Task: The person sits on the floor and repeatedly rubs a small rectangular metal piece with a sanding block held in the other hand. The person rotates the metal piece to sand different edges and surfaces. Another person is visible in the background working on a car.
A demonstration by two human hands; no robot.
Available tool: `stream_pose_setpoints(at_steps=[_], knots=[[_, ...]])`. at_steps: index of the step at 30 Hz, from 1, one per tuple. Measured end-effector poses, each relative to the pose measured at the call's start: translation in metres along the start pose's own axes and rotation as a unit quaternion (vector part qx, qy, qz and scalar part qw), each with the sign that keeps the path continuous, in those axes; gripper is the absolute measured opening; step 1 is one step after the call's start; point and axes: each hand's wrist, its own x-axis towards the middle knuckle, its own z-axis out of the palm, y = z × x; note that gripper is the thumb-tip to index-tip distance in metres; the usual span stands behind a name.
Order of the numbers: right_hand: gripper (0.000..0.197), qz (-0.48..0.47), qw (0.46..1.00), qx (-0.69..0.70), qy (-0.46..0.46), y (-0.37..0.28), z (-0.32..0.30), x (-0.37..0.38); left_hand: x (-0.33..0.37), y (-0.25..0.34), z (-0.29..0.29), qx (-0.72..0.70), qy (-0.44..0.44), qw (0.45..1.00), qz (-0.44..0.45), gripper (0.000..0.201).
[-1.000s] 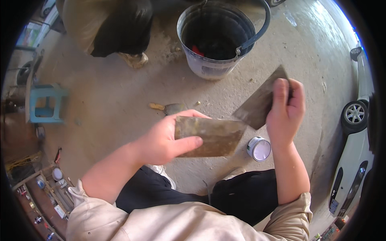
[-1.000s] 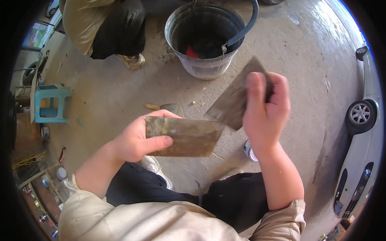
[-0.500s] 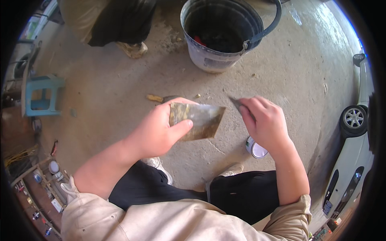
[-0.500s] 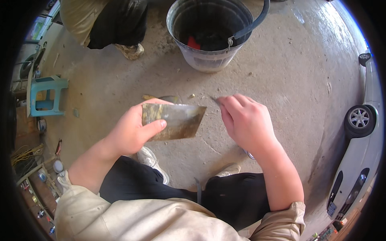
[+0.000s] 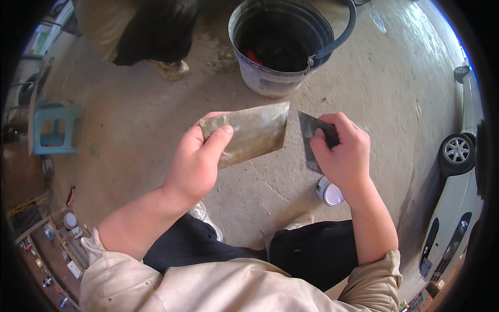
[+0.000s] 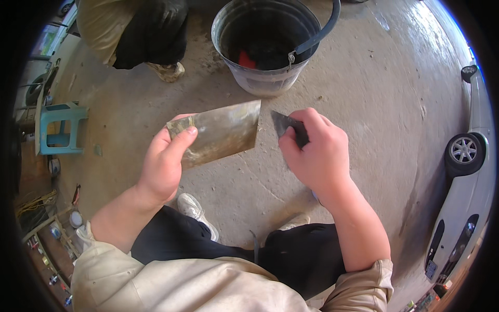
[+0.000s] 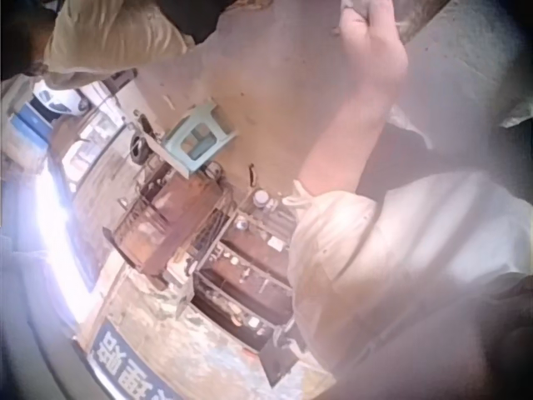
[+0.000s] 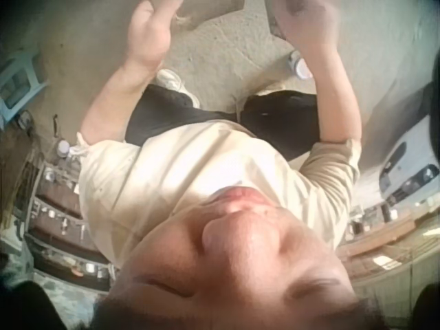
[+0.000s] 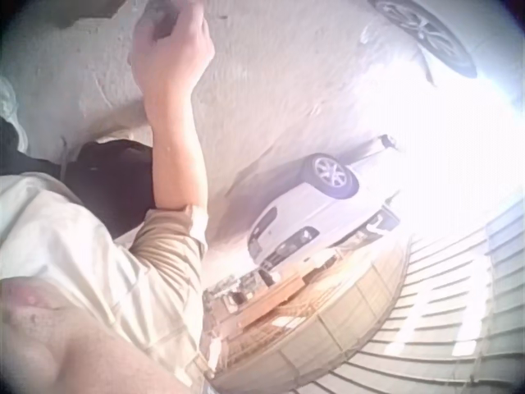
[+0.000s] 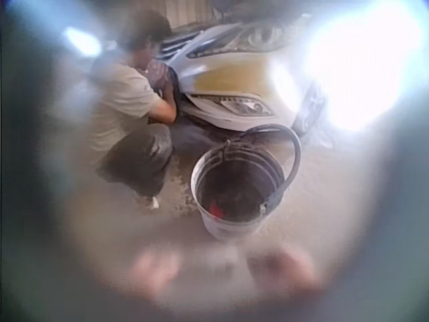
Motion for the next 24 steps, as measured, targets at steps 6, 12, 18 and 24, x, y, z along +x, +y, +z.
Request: stream_pose_setpoints(at_steps=[6,12,18,24], knots=[[0.018,0.106,0.944,0.311,0.037,-0.02,-0.004,-0.004,-0.002,-0.012,-0.006,0.071,0.01,0.996,-0.048,0.035],[0.022,0.087,0.955,0.281,0.028,-0.032,0.015,-0.011,-0.019,-0.006,0.021,0.015,-0.162,0.983,-0.079,0.062],[0.027,0.036,0.978,0.204,-0.008,-0.044,0.012,-0.016,-0.02,-0.01,0.01,-0.039,-0.212,0.971,-0.103,0.048],[0.024,0.027,0.977,0.207,0.035,-0.051,0.008,-0.016,-0.027,-0.017,0.023,0.114,-0.113,0.985,0.061,0.031]])
